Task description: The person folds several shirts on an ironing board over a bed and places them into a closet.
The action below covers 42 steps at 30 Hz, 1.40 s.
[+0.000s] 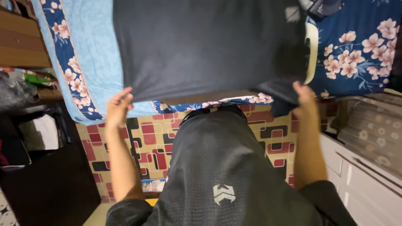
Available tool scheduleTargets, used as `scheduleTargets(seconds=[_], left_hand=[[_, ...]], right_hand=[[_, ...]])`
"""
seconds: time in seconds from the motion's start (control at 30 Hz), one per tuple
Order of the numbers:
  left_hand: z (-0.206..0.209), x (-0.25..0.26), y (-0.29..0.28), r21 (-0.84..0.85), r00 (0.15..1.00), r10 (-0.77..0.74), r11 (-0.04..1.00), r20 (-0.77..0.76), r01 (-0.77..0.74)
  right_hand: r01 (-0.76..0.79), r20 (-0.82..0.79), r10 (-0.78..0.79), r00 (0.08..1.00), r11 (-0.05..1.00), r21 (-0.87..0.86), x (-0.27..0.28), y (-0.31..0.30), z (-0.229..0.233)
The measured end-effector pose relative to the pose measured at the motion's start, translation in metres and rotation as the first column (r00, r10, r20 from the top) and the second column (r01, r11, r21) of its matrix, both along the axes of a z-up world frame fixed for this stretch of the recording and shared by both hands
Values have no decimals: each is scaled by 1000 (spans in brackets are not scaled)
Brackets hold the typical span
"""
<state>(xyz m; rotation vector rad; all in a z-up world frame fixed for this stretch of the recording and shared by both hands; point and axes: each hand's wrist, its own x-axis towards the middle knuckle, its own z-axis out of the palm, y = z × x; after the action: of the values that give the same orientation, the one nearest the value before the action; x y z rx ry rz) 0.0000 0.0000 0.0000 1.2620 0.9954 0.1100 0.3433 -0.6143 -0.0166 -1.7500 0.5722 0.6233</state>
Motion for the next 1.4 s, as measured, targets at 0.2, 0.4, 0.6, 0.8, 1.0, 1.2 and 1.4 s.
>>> scheduleTargets(seconds=[0.2,0.4,0.6,0.8,1.0,1.2,1.4], left_hand=[[-145,-46,-47,-72,991,131,989,10,-130],[-168,-51,-61,-141,965,262,954,-34,-264],[-164,-54,-56,116,987,126,987,-100,-114],[-164,-56,-59,-97,972,231,967,-38,-234],[-156,-48,-48,-288,911,410,869,-39,-403],[-162,13,14,-366,884,467,827,26,-427],[-163,113,65,-517,746,663,660,59,-546]], right_hand=[[-223,65,249,966,936,-272,-58,-18,-125],[-250,-367,186,911,959,-135,-86,-29,-118],[-33,-269,56,962,995,90,-105,-39,-118],[159,-137,-119,983,926,343,-107,-40,-109],[93,-158,-34,987,919,384,-65,-25,-51],[-678,612,718,331,632,-375,19,5,-4],[191,-187,-63,980,532,825,132,82,-8]])
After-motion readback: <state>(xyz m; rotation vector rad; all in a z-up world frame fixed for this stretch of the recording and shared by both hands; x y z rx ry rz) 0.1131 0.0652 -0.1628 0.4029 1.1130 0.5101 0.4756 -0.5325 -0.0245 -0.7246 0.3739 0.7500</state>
